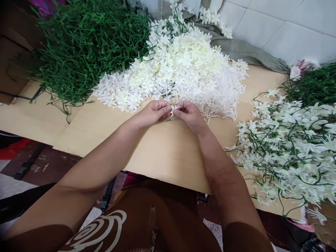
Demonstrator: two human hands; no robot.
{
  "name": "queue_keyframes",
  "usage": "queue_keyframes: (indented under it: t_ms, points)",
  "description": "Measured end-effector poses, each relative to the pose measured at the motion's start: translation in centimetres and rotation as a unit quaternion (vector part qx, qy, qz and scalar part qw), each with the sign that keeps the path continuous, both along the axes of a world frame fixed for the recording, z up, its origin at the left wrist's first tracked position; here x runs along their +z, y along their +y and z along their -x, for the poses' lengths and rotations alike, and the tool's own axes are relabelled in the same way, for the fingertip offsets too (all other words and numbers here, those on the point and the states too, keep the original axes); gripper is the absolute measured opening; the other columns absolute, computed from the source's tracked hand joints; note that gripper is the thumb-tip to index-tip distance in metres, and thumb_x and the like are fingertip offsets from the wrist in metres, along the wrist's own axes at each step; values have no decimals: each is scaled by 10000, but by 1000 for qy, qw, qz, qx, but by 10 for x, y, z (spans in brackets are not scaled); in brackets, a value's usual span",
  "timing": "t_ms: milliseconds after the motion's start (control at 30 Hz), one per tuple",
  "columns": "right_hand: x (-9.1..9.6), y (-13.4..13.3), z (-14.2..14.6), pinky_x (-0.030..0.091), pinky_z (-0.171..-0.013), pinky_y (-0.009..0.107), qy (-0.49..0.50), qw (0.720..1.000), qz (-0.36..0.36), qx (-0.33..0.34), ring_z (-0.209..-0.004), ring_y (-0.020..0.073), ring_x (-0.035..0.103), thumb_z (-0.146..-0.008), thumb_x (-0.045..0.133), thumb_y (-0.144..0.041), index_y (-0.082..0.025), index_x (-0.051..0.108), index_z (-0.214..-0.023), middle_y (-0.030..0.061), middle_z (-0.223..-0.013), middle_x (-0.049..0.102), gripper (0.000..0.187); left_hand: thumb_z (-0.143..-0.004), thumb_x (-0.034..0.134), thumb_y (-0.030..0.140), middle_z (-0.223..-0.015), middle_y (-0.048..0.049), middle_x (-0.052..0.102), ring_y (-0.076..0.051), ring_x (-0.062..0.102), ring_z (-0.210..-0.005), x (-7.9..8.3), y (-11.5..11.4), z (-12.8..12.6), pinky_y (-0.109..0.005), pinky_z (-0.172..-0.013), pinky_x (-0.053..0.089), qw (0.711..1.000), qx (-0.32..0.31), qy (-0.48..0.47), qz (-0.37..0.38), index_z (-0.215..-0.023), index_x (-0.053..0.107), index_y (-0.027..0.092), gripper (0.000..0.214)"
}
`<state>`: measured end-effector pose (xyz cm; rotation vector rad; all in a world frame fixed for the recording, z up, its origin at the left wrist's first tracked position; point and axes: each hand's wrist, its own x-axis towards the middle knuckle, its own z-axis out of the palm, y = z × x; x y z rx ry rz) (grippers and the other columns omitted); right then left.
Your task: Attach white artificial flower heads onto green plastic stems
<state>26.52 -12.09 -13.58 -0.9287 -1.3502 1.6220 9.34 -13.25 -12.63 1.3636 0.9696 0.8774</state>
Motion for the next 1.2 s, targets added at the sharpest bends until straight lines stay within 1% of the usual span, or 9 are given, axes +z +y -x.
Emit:
queue_keyframes:
  t_ms: [100, 200, 333, 433, 567, 667, 833, 1000, 1200]
  points:
    - [1, 0, 1, 499, -690, 270, -6, 1000, -2, -4, -676, 110, 587, -469, 912, -494, -202, 616, -685, -28, -695, 623, 468, -837, 670, 352, -492, 50, 414, -68, 325, -479, -2, 0, -3, -243, -493, 238, 1000, 13, -12, 3, -586, 501, 164, 356]
    - [0, -1, 2, 492, -681, 270, -8, 1000, -15, -6, -677, 113, 578, -465, 911, -503, -202, 606, -674, -28, -690, 615, 477, -838, 650, 245, -502, 44, 438, -67, 343, -489, -1, -1, -6, -237, -506, 252, 1000, 26, -6, 9, -568, 500, 154, 322]
    - [-2, -2, 2, 478, -673, 266, -1, 999, -32, 2, -674, 108, 562, -476, 918, -470, -198, 606, -671, -19, -715, 624, 457, -827, 589, 87, -504, 43, 444, -66, 366, -503, 2, -1, -9, -233, -540, 277, 999, 36, 11, 8, -527, 467, 148, 330]
    - [-1, -3, 2, 479, -682, 272, -7, 999, -41, 7, -695, 115, 570, -493, 914, -459, -197, 593, -674, -8, -743, 629, 452, -841, 525, 34, -482, 55, 407, -67, 335, -487, 5, -2, -11, -237, -544, 269, 999, 44, 18, 18, -528, 457, 153, 341]
    - [1, -4, 2, 501, -727, 296, -10, 999, -45, 15, -706, 129, 603, -502, 905, -482, -202, 572, -679, -6, -739, 631, 470, -859, 494, 37, -489, 49, 395, -76, 331, -495, 10, -4, -11, -246, -545, 253, 998, 44, 32, 23, -522, 444, 157, 361]
    - [1, -5, 3, 510, -717, 299, -8, 999, -45, 20, -674, 125, 600, -481, 911, -490, -209, 579, -681, -22, -701, 615, 479, -882, 494, 83, -489, 48, 378, -79, 314, -488, 12, -5, -9, -253, -543, 246, 999, 27, 34, 29, -525, 424, 165, 374]
    - [-1, -5, 4, 505, -670, 283, -23, 999, -42, -7, -670, 123, 590, -450, 909, -524, -214, 578, -660, -28, -701, 604, 500, -884, 540, 189, -510, 46, 373, -77, 304, -485, 5, -6, -5, -254, -526, 239, 999, -11, 28, 11, -550, 423, 171, 354]
    - [-2, -6, 4, 490, -661, 284, -26, 998, -60, -10, -673, 121, 574, -489, 905, -499, -206, 569, -657, -19, -699, 600, 476, -877, 511, 208, -519, 42, 367, -80, 309, -502, -2, -5, -7, -245, -522, 242, 999, -6, 44, -22, -558, 410, 175, 337]
    - [-3, -10, 9, 490, -670, 298, -40, 995, -74, -55, -679, 128, 585, -491, 906, -474, -210, 553, -628, -18, -703, 616, 462, -892, 465, 202, -524, 37, 361, -87, 298, -516, -1, -6, -9, -244, -523, 232, 997, 4, 61, -37, -543, 395, 175, 357]
